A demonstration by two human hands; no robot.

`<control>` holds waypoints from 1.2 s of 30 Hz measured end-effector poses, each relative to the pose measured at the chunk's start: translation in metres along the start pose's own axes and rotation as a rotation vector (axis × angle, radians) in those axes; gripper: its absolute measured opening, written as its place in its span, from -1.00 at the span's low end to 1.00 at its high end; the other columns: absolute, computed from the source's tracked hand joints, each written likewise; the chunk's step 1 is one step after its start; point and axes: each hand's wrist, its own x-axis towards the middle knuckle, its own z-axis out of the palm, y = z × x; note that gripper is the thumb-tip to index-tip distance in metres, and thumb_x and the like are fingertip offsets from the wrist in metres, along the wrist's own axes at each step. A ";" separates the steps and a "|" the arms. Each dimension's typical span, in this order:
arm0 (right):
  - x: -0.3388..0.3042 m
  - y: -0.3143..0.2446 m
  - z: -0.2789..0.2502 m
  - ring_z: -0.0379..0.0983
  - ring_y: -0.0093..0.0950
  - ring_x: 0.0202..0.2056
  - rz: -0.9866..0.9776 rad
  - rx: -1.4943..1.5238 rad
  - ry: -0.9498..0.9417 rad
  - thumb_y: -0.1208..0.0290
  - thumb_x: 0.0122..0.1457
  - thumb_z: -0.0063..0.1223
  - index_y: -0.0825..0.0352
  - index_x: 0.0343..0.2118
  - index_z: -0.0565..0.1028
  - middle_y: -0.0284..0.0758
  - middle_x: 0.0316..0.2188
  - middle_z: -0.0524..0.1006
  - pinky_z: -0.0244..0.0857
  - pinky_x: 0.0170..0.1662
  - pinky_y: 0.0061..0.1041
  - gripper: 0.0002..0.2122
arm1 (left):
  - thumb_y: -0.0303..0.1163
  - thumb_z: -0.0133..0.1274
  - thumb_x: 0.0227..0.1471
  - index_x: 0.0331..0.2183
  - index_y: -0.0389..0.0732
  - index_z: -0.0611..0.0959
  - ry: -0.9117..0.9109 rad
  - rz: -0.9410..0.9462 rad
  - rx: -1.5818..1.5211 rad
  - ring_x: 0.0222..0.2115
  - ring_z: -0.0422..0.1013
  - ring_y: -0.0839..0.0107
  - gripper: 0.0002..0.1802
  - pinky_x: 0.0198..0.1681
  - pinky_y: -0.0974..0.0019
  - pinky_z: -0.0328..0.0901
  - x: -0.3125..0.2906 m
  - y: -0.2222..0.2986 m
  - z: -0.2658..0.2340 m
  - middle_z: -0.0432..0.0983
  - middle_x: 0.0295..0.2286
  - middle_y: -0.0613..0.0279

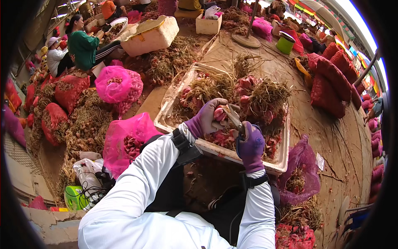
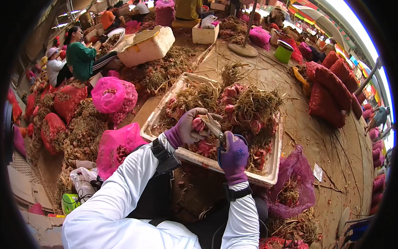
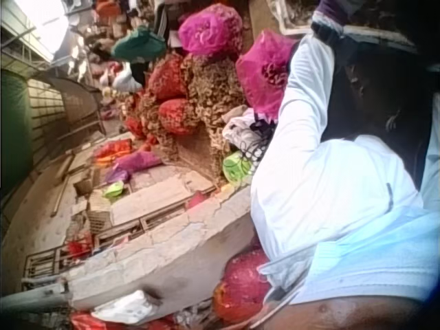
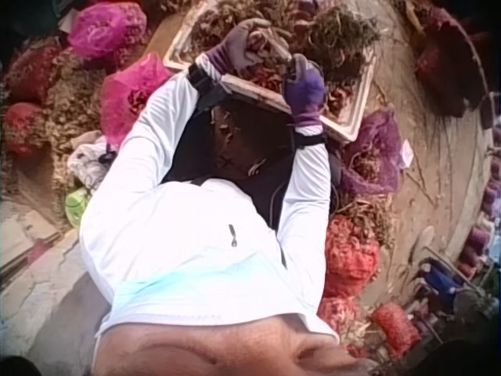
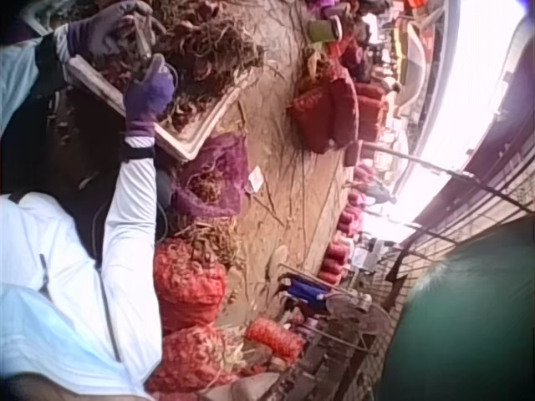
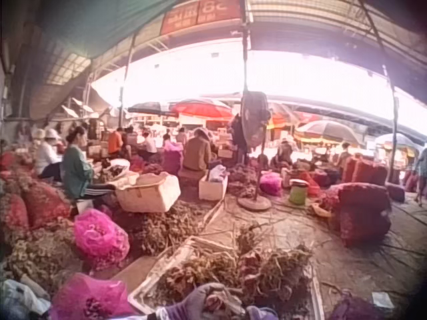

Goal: The person pulls a shallot from a bunch on a tray, trims the roots and stem using shears, and drops it into a pink mesh bag, repeating the process.

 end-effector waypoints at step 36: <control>0.005 -0.004 -0.004 0.51 -0.57 -0.41 0.790 1.129 0.137 0.59 0.10 0.15 0.39 -0.06 0.30 -0.24 -0.28 0.54 0.40 -0.31 -0.66 -0.64 | -0.57 0.25 -0.18 0.24 -0.14 0.16 0.095 0.883 1.701 -0.20 0.36 0.35 -0.04 -0.12 0.36 0.33 0.015 -0.057 0.037 0.37 -0.19 0.18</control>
